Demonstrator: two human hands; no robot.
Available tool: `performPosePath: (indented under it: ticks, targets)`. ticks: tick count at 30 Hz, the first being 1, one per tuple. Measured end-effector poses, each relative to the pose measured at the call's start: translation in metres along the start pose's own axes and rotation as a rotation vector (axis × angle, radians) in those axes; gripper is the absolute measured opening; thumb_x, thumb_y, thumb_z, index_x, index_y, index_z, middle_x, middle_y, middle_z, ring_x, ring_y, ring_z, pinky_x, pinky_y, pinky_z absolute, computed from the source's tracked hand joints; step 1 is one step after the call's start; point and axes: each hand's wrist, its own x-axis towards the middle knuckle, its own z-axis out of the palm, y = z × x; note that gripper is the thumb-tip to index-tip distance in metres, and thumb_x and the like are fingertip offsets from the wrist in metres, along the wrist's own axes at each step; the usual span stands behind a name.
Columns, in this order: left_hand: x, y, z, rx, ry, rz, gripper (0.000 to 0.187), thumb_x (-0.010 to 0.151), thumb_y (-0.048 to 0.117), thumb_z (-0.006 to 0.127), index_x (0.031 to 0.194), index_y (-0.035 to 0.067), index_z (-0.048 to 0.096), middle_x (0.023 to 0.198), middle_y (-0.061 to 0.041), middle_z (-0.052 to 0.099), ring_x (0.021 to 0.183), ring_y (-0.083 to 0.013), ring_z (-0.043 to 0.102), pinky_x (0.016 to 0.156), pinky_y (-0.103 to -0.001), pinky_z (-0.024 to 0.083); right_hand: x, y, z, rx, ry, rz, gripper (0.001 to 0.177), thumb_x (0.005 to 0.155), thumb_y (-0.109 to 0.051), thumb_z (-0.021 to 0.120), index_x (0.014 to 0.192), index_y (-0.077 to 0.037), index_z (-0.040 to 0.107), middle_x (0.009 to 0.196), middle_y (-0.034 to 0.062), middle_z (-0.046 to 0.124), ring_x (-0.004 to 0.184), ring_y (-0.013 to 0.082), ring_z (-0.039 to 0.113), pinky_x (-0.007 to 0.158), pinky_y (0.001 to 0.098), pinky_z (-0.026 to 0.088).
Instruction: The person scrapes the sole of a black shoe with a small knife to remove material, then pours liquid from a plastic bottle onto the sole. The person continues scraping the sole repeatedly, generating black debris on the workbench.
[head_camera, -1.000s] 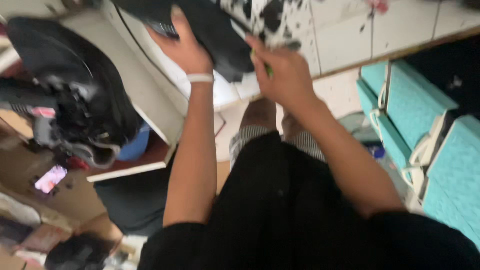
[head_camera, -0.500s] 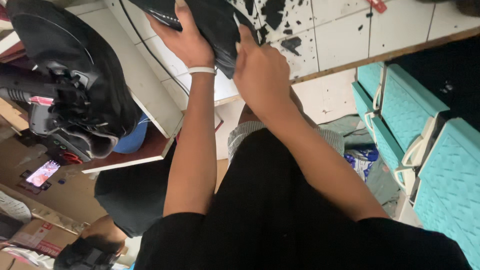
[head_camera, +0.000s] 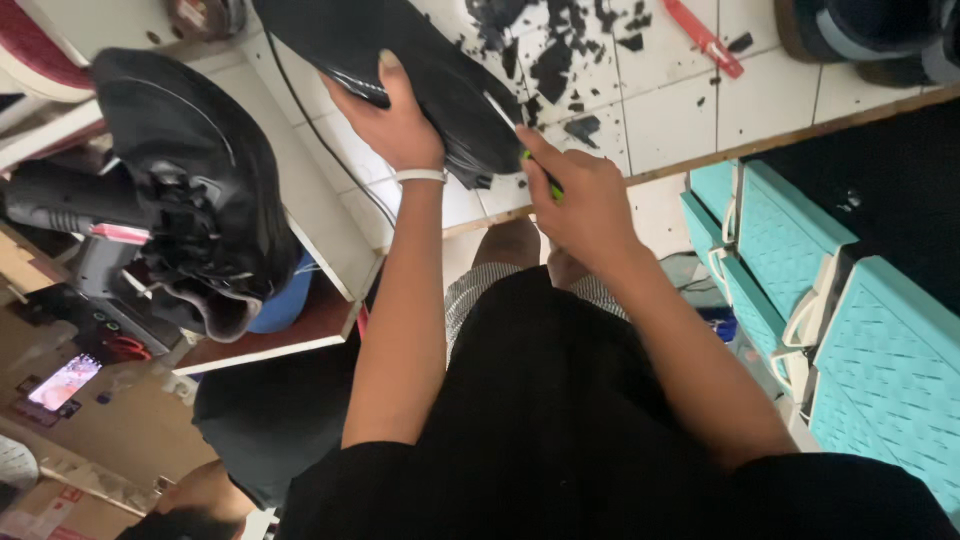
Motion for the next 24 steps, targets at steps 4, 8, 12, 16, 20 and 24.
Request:
performPosePath:
  ticks: [4, 8, 12, 16, 20, 24]
  targets:
    - [-0.001, 0.013, 0.004, 0.116, 0.005, -0.079, 0.076, 0.092, 0.038, 0.068, 0.155, 0.009, 0.038, 0.148, -0.014, 0.058, 0.134, -0.0304, 0.061, 0.116, -0.041, 0.048, 0.019, 0.026, 0.011, -0.057, 0.035, -0.179, 0.036, 0.107, -0.011, 0.065, 0.143, -0.011, 0.067, 0.066, 0.0023, 0.06, 0.057, 0.019, 0.048, 0.052, 0.0374, 0.038]
    - [0.0, -0.025, 0.001, 0.006, 0.047, -0.063, 0.083, 0.091, 0.034, 0.073, 0.157, 0.002, 0.034, 0.154, -0.02, 0.05, 0.14, -0.0296, 0.055, 0.121, -0.04, 0.042, 0.02, 0.035, 0.022, 0.099, 0.055, -0.265, 0.035, 0.114, -0.015, 0.058, 0.147, -0.004, 0.061, 0.091, 0.0085, 0.077, 0.069, 0.0197, 0.065, 0.061, 0.0379, 0.049]
    - [0.004, -0.005, 0.004, 0.064, 0.006, -0.068, 0.076, 0.093, 0.036, 0.069, 0.156, 0.008, 0.038, 0.152, -0.014, 0.055, 0.14, -0.0297, 0.057, 0.12, -0.041, 0.045, 0.027, 0.037, 0.018, 0.015, 0.034, -0.239, 0.035, 0.114, -0.013, 0.06, 0.149, -0.008, 0.061, 0.076, 0.0059, 0.063, 0.065, 0.0205, 0.051, 0.057, 0.0381, 0.038]
    - [0.001, -0.013, -0.003, 0.129, 0.028, -0.054, 0.07, 0.091, 0.043, 0.069, 0.147, 0.007, 0.044, 0.137, -0.015, 0.063, 0.127, -0.0295, 0.064, 0.109, -0.041, 0.051, 0.029, 0.026, 0.026, -0.037, 0.023, -0.196, 0.033, 0.111, -0.009, 0.061, 0.144, -0.006, 0.065, 0.062, -0.0002, 0.053, 0.052, 0.0127, 0.041, 0.048, 0.0312, 0.03]
    - [0.002, -0.018, -0.002, 0.116, 0.058, -0.051, 0.078, 0.089, 0.038, 0.072, 0.153, 0.005, 0.041, 0.147, -0.018, 0.059, 0.134, -0.0284, 0.061, 0.118, -0.039, 0.046, 0.039, -0.009, 0.013, 0.105, -0.007, 0.079, 0.034, 0.108, -0.019, 0.055, 0.139, -0.01, 0.067, 0.097, 0.0049, 0.082, 0.045, 0.0109, 0.026, 0.045, 0.0354, 0.032]
    - [0.0, -0.016, -0.004, 0.141, 0.002, -0.043, 0.082, 0.091, 0.052, 0.067, 0.156, 0.012, 0.038, 0.147, -0.012, 0.059, 0.135, -0.0298, 0.063, 0.112, -0.042, 0.053, 0.05, -0.011, 0.017, 0.184, -0.016, 0.149, 0.042, 0.11, -0.031, 0.046, 0.143, -0.008, 0.06, 0.119, 0.0144, 0.078, 0.042, 0.009, 0.027, 0.045, 0.0301, 0.037]
